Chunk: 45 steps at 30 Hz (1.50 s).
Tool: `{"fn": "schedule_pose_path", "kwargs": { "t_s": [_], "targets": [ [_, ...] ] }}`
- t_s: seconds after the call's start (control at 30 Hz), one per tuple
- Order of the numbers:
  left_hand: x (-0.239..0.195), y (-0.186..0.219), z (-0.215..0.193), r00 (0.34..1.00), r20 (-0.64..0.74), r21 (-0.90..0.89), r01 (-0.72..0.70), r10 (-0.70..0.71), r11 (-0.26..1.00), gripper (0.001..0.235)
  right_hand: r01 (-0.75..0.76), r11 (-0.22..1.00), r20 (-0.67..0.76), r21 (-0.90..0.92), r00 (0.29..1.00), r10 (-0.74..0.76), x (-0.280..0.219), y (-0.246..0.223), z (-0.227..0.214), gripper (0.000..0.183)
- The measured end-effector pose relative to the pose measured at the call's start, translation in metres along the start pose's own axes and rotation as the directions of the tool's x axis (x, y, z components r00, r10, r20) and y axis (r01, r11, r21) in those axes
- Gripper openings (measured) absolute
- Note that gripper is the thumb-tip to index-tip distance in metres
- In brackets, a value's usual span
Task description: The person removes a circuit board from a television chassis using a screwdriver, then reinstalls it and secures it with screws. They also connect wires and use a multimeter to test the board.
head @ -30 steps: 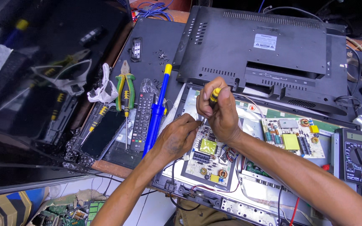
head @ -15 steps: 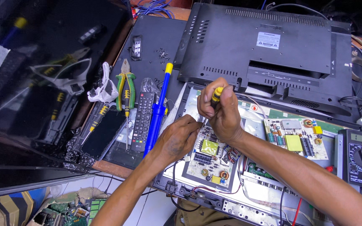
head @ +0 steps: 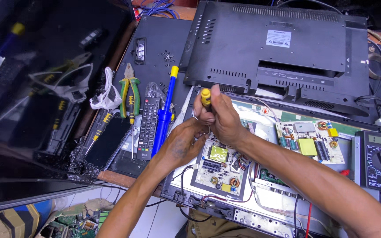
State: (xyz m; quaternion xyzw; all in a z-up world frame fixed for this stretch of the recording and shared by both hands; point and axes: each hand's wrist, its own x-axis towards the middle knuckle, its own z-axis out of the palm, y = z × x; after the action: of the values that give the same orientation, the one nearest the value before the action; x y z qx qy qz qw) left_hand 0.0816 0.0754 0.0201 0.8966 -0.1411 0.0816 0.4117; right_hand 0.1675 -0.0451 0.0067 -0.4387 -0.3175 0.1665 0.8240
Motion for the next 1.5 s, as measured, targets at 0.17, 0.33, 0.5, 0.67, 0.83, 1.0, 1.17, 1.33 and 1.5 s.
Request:
{"fn": "schedule_pose_path", "kwargs": {
  "t_s": [0.17,0.33,0.5,0.67,0.83,1.0,1.17,1.33,1.5],
  "targets": [
    [0.002,0.001,-0.001,1.000,0.003,0.024,-0.002,0.002,1.000,0.005,0.090,0.995,0.008,-0.049,0.996,-0.090,0.000,-0.007,0.013,0.037],
    [-0.001,-0.015,0.006,1.000,0.014,0.033,0.004,-0.005,0.999,0.005,-0.036,0.995,-0.017,-0.091,0.999,0.034,-0.001,-0.015,0.017,0.068],
    [-0.001,-0.011,0.007,1.000,0.017,0.046,0.006,-0.006,0.999,0.004,0.132,0.973,0.002,-0.187,0.991,-0.134,-0.003,-0.001,0.001,0.043],
    [0.001,-0.007,0.003,0.998,0.056,0.059,0.013,-0.017,0.998,0.004,0.110,0.985,-0.012,-0.132,0.994,-0.113,-0.005,-0.022,0.006,0.057],
    [-0.002,-0.018,0.009,0.998,0.057,0.072,-0.018,0.014,0.997,0.009,0.094,0.962,-0.046,-0.256,0.993,-0.110,-0.009,-0.008,-0.006,0.054],
    [-0.001,-0.022,0.012,0.996,0.069,0.111,-0.061,0.053,0.992,0.011,0.145,0.953,-0.055,-0.267,0.985,-0.165,-0.007,-0.019,0.011,0.039],
    [-0.002,-0.016,0.006,0.992,0.113,0.126,-0.061,0.047,0.990,0.012,0.129,0.975,0.008,-0.181,0.991,-0.130,0.000,-0.020,0.003,0.062],
    [-0.006,-0.018,0.007,0.992,0.122,0.129,-0.060,0.044,0.990,0.015,0.114,0.960,-0.040,-0.254,0.991,-0.128,-0.003,-0.009,-0.004,0.053],
    [-0.001,-0.017,0.003,0.986,0.159,0.157,-0.072,0.047,0.985,0.014,0.137,0.966,-0.077,-0.218,0.985,-0.157,-0.001,-0.020,0.009,0.043]
  ]
}}
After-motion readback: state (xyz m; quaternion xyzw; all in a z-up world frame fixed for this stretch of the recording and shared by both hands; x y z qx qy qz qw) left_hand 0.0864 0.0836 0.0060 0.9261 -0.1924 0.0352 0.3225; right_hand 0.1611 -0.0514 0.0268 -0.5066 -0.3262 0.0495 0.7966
